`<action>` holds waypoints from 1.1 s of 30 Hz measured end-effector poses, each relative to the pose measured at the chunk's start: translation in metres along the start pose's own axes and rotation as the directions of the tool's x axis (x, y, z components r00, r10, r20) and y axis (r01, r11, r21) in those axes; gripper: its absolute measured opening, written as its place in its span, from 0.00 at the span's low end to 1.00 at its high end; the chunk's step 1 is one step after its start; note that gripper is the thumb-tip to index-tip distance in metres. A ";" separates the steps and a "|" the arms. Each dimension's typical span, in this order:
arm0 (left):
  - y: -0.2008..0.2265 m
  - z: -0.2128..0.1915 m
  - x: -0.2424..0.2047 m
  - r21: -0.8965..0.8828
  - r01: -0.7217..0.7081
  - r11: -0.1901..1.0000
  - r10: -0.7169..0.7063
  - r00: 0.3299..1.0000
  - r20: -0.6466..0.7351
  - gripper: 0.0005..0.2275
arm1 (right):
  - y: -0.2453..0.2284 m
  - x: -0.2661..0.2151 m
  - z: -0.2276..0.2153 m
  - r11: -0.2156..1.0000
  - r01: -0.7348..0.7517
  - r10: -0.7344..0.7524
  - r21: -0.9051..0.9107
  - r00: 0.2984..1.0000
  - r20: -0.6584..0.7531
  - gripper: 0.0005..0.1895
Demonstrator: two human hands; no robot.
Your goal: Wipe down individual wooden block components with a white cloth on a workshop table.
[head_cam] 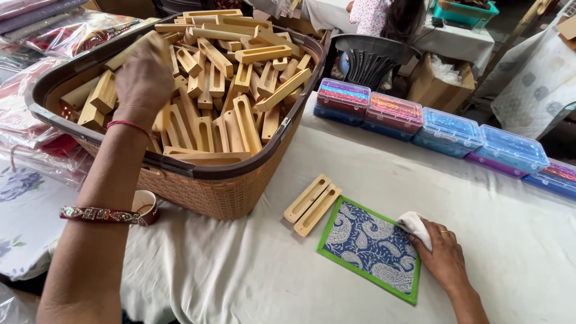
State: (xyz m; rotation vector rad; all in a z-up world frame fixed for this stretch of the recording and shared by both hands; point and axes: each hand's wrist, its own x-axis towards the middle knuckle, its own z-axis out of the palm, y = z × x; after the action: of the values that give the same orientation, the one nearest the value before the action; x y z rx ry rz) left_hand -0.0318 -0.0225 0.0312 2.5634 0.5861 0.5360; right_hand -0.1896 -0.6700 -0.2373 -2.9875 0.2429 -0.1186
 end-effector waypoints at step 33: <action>-0.126 0.002 0.079 -0.877 -0.235 0.419 -0.323 0.864 -0.386 0.18 | -0.013 -0.007 -0.012 1.000 -0.005 0.005 0.004 1.000 0.001 0.33</action>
State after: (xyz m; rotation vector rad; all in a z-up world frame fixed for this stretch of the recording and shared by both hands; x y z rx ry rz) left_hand -0.0039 0.1171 -0.0131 1.2971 0.3431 1.1558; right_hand -0.1956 -0.6582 -0.2236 -2.9827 0.2493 -0.1170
